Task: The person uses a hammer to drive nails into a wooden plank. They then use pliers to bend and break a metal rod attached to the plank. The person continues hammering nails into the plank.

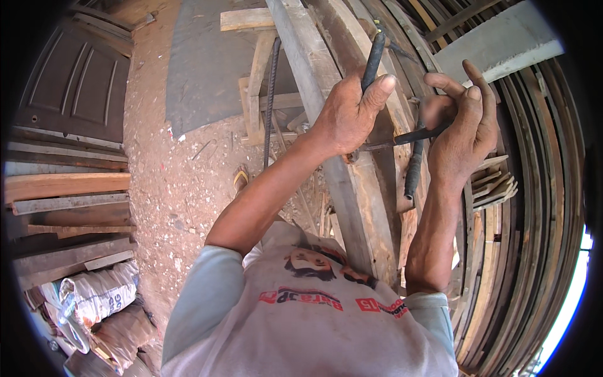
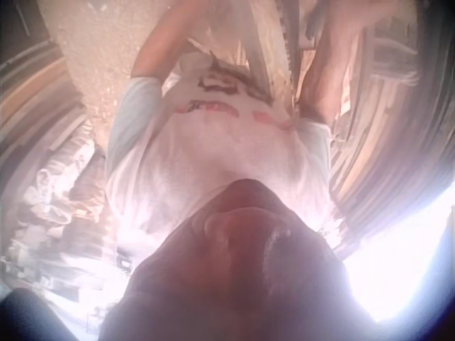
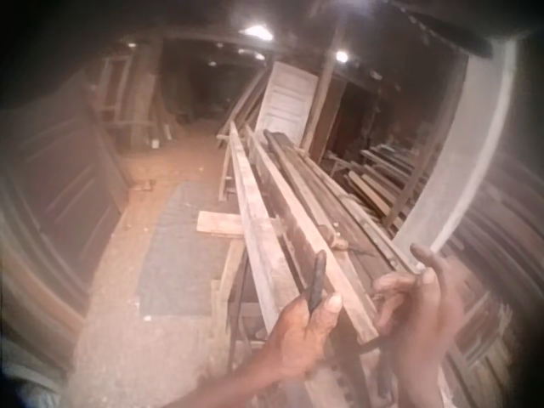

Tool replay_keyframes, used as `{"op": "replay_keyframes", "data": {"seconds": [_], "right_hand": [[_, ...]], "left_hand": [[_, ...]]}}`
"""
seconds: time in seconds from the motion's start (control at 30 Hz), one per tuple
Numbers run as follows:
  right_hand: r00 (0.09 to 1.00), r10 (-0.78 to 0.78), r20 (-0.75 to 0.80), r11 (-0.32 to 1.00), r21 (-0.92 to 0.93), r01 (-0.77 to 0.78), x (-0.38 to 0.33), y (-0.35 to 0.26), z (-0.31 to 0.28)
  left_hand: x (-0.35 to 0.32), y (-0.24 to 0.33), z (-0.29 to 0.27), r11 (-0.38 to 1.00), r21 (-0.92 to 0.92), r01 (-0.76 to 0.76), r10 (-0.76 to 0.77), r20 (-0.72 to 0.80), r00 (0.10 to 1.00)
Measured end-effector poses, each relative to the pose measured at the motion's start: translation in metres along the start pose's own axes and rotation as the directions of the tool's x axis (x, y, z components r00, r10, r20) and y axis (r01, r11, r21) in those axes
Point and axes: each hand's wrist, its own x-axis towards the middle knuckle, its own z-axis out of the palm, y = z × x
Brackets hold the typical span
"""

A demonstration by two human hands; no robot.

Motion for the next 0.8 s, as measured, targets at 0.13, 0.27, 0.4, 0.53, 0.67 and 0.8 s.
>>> {"op": "replay_keyframes", "data": {"seconds": [0.13,0.27,0.4,0.53,0.67,0.8], "right_hand": [[1.0,0.012,-0.005,1.0,0.026,-0.012,-0.003,-0.002,0.008],[0.998,0.057,0.002,0.967,0.25,-0.056,0.0,-0.004,0.022],[0.937,0.138,0.32,0.785,0.542,-0.301,-0.002,0.002,0.017],[0.927,0.186,0.325,0.835,0.446,-0.324,-0.001,0.001,0.022],[0.942,0.174,0.289,0.824,0.481,-0.299,0.0,0.011,0.022],[0.946,0.174,0.274,0.814,0.5,-0.294,0.0,0.01,0.023]], "left_hand": [[0.001,-0.001,0.005,0.999,-0.003,-0.051,0.051,0.114,0.992],[-0.003,0.006,0.005,0.997,-0.025,-0.068,0.071,0.181,0.981],[-0.004,0.003,0.011,0.99,-0.092,-0.108,0.123,0.18,0.976],[-0.002,-0.002,0.018,0.946,-0.226,-0.233,0.261,0.107,0.959],[-0.009,-0.023,0.0,0.955,-0.122,-0.271,0.292,0.213,0.932],[-0.027,0.014,0.004,0.977,0.122,-0.175,0.141,0.244,0.959]]}}
